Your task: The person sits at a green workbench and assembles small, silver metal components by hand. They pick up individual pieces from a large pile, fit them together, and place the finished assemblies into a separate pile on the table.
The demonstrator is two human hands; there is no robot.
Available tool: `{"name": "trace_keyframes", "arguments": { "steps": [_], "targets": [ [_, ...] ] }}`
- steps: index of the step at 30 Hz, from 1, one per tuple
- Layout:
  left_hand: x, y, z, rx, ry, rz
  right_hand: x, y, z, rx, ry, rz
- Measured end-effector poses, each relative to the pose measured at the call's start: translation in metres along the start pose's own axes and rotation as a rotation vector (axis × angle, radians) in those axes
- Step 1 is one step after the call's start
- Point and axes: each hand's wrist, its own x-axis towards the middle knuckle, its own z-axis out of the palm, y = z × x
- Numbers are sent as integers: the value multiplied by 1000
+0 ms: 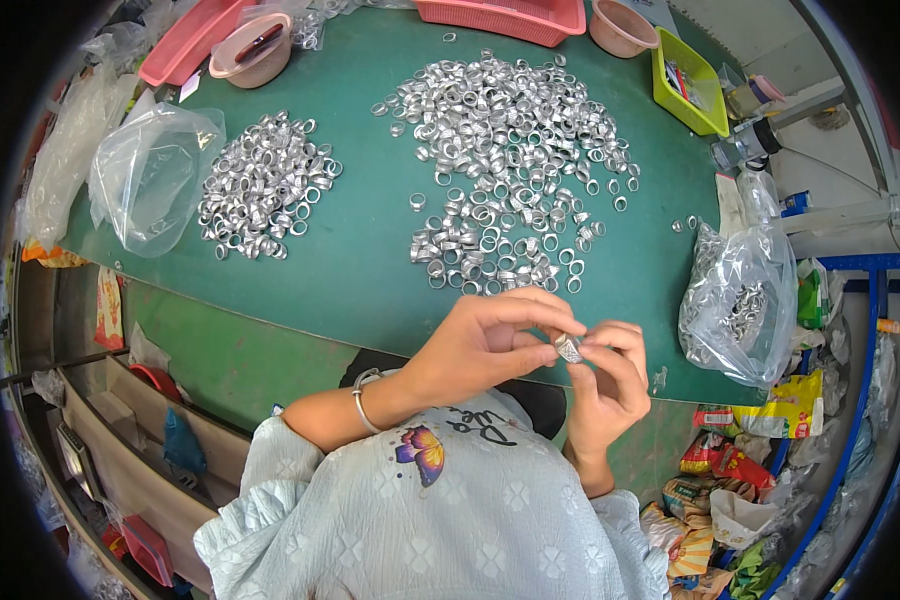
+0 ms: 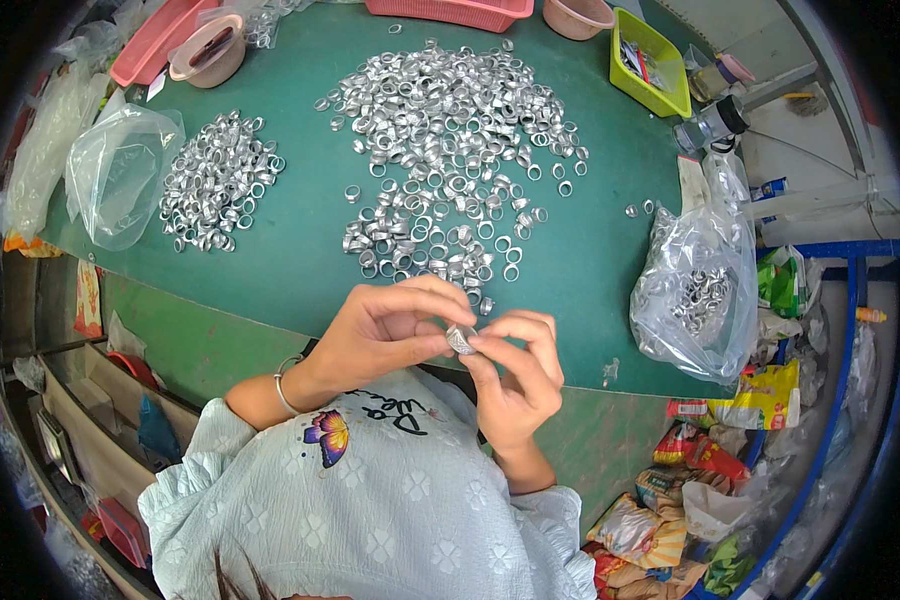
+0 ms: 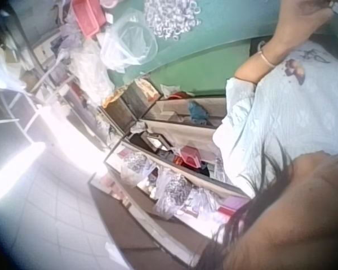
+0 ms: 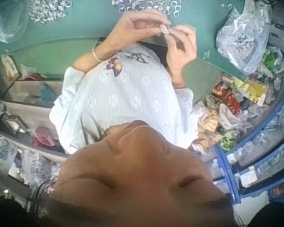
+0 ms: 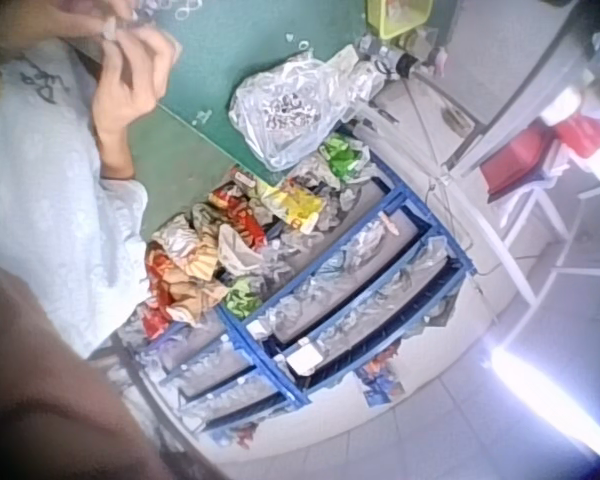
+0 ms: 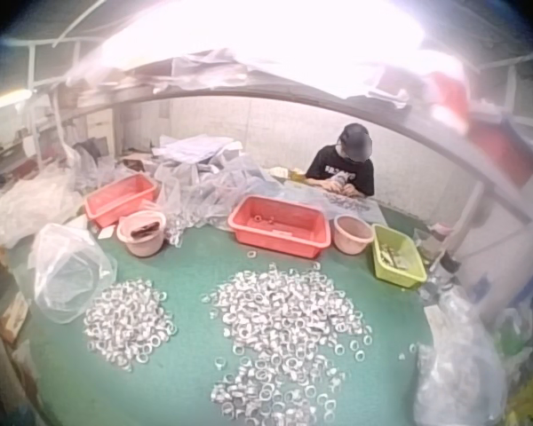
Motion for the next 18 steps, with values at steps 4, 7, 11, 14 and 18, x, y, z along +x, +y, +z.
{"name": "trace_keyframes", "arguments": {
  "steps": [4, 7, 11, 14, 18],
  "targets": [
    [1, 2, 3, -138, -1, 12, 4, -1, 0, -292, 27, -181],
    [1, 3, 4, -152, 30, -13, 2, 1, 2, -305, 34, -232],
    [1, 3, 0, -98, 27, -33, 2, 1, 3, -305, 3, -217],
    [2, 0, -4, -57, 36, -40, 2, 4, 6, -287, 5, -193],
    [4, -2, -3, -82, 49, -66, -1, 7, 7, -303, 17, -174]
  ]
}}
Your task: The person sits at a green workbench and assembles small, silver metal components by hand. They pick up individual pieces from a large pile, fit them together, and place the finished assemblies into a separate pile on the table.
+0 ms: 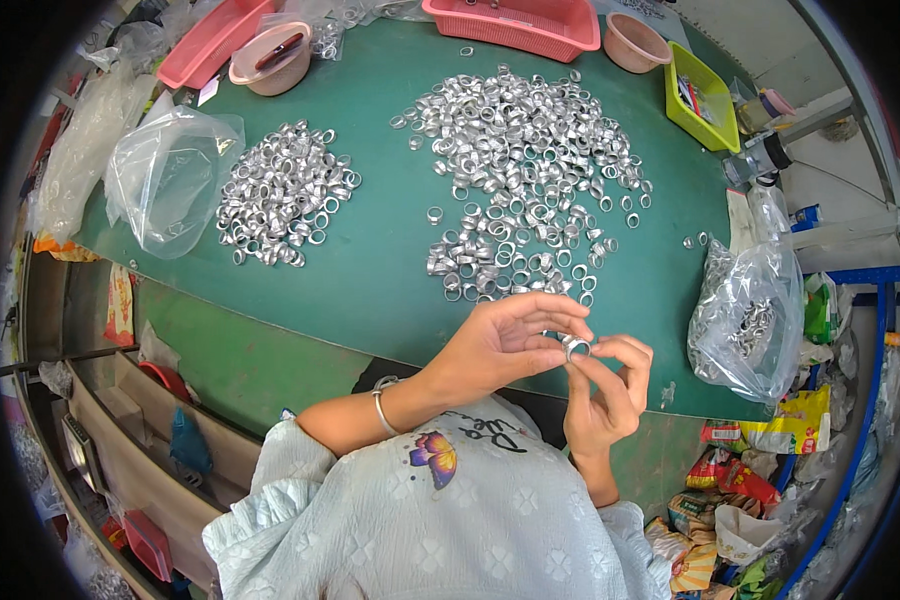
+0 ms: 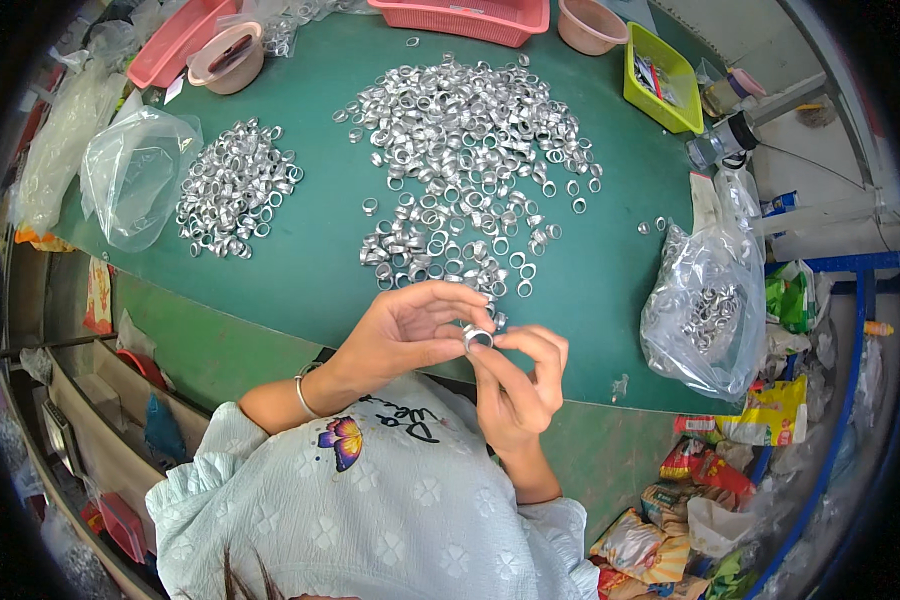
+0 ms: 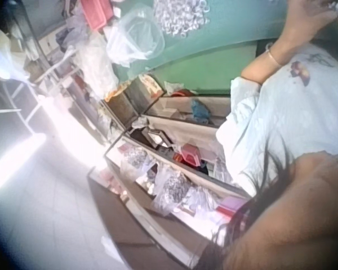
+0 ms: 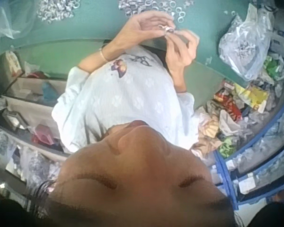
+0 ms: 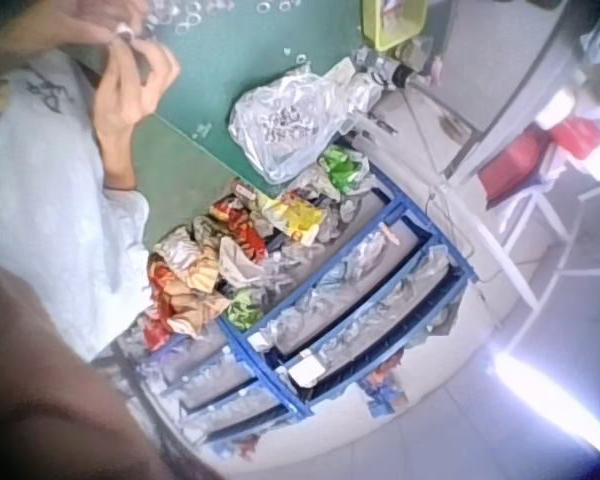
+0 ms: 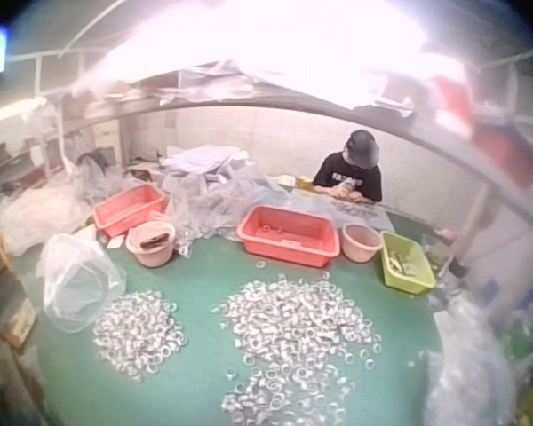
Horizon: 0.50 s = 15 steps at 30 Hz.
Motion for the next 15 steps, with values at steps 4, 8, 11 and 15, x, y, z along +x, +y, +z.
{"name": "trace_keyframes", "arguments": {
  "steps": [4, 8, 11, 15],
  "targets": [
    [0, -1, 0, -44, 30, -18, 0, 2, 2, 25, 2, 12],
    [1, -13, -9, -11, 85, -5, 4, 6, 3, 154, -68, 153],
    [2, -16, -20, -2, 196, -164, 2, 17, 2, 214, -115, 324],
    [22, -18, -51, 35, 243, -324, -5, 33, 2, 189, -222, 421]
  ]
}}
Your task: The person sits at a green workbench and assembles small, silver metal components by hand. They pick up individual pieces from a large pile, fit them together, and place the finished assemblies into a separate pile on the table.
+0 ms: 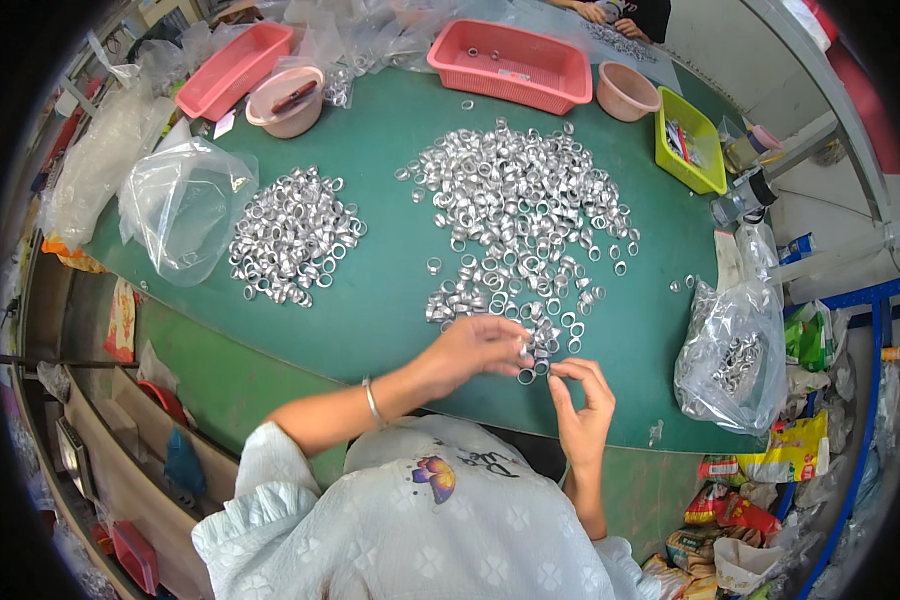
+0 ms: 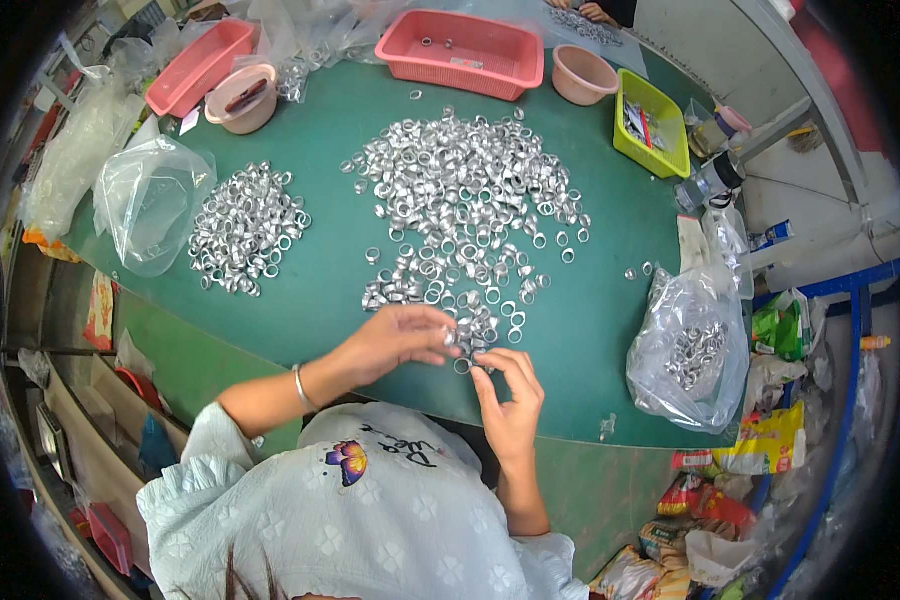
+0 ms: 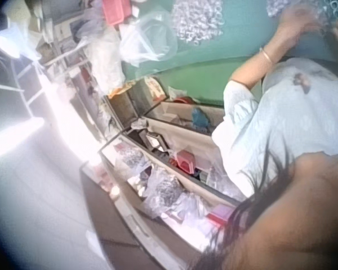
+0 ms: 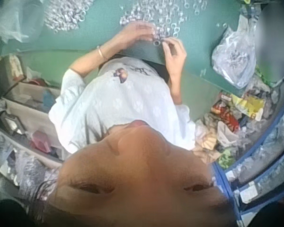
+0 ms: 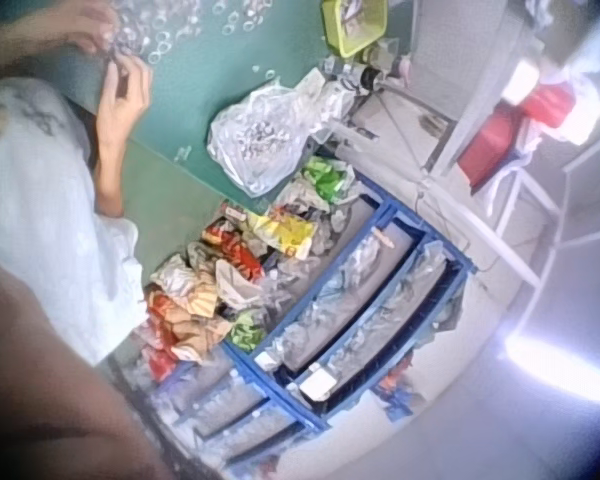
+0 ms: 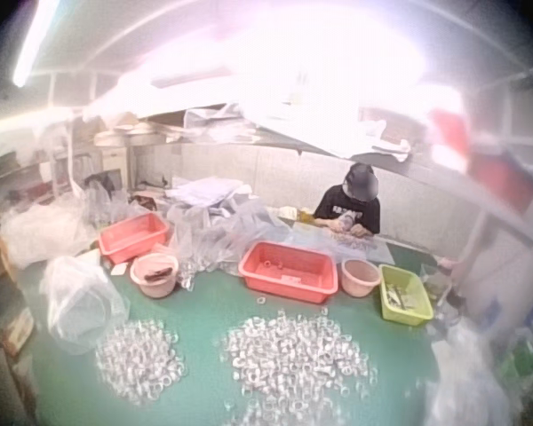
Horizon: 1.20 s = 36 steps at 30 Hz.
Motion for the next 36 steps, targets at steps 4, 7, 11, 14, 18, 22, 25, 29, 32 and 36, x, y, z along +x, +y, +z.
{"name": "trace_keyframes", "arguments": {
  "steps": [4, 7, 11, 14, 18, 22, 25, 29, 32, 36],
  "targets": [
    [99, 87, -7, -142, 15, 328, -3, 9, 4, 10, -92, 39],
    [134, 166, -2, -124, 100, 758, 2, 4, 12, -29, -199, -76],
    [130, 111, 6, 270, 16, 513, 2, 17, 5, -83, -126, 10],
    [74, 72, 12, 388, -137, 303, 5, 35, -10, -227, -12, -17],
    [14, 28, -2, 479, -163, 249, 9, 46, -30, -431, 45, 0],
    [-29, -7, -9, 418, -52, 186, 20, 56, -20, -535, 40, -106],
    [-36, -18, -9, 391, -10, 154, 27, 68, -4, -677, 6, -21],
    [-36, -25, -10, 351, 17, 164, 23, 79, -1, -578, 2, 129],
    [-37, -25, -8, 307, 26, 167, 17, 76, -3, -83, 103, 307],
    [-31, -24, 8, 209, 39, 242, 2, 53, -1, 1183, -147, 511]
  ]
}}
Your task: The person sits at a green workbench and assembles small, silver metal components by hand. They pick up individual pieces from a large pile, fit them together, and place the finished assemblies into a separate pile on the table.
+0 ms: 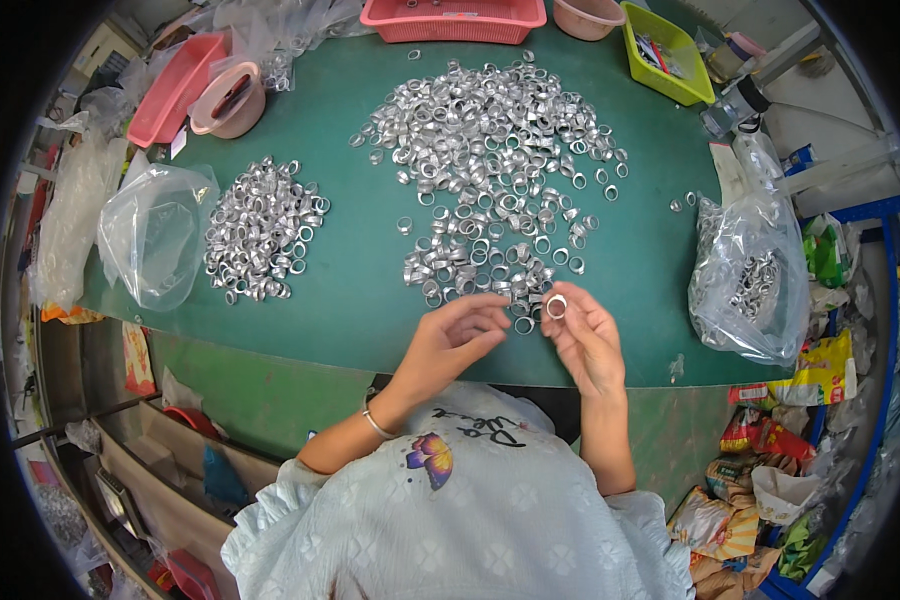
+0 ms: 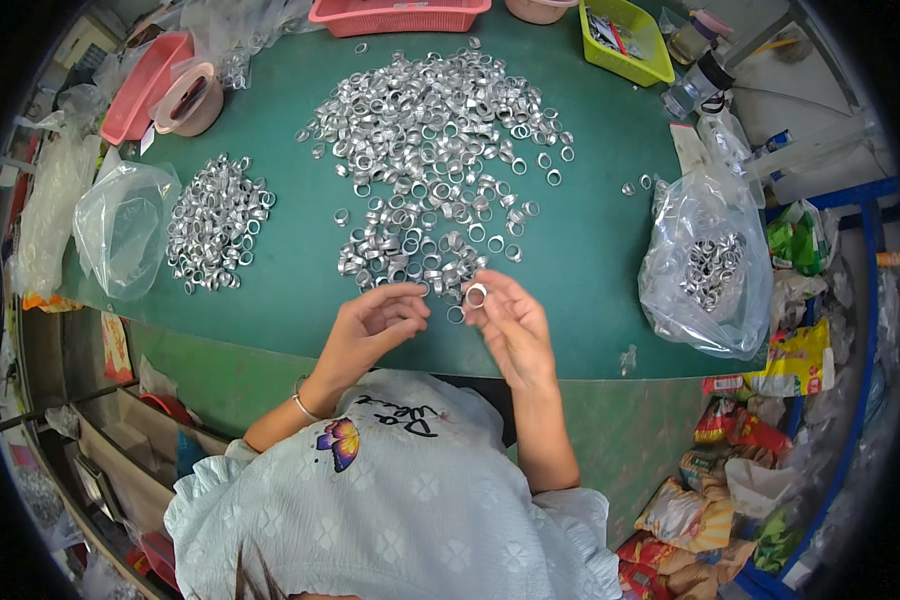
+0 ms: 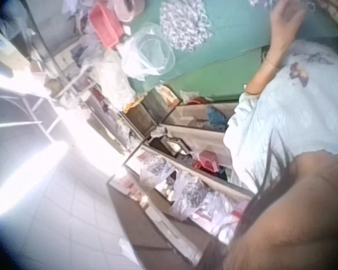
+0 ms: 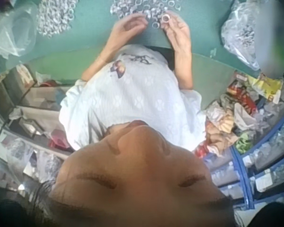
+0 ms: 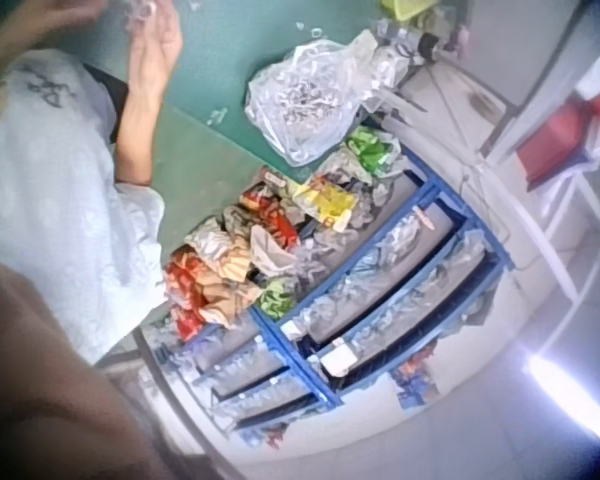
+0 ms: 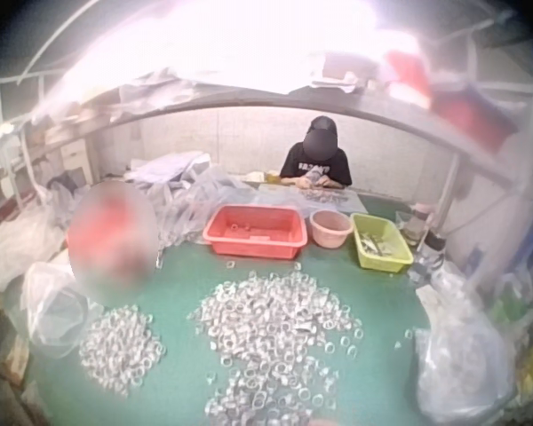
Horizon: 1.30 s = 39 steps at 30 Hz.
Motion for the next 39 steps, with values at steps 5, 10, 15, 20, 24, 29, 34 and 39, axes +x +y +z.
{"name": "trace_keyframes", "arguments": {
  "steps": [5, 10, 15, 20, 24, 29, 34, 39],
  "targets": [
    [10, 7, 18, 73, -84, 144, -16, 4, 23, 90, -94, 37],
    [10, 6, 22, 169, -85, 229, -20, 3, 37, -50, -4, -57],
    [9, 8, 20, 117, -111, 181, -22, 2, 39, -158, 24, -151],
    [8, 12, 23, -104, -148, 34, -27, 2, 47, -644, 122, -447],
    [9, 7, 20, -121, -137, -6, -23, -6, 47, -649, 98, -465],
    [8, 5, 20, -344, -111, -114, 11, -25, 6, -1348, 394, -529],
    [17, -4, 15, -761, -121, -233, 32, -5, -35, -1787, 481, -577],
    [18, -8, 11, -783, -45, -297, 19, -6, -16, -768, 362, -281]
  ]
}}
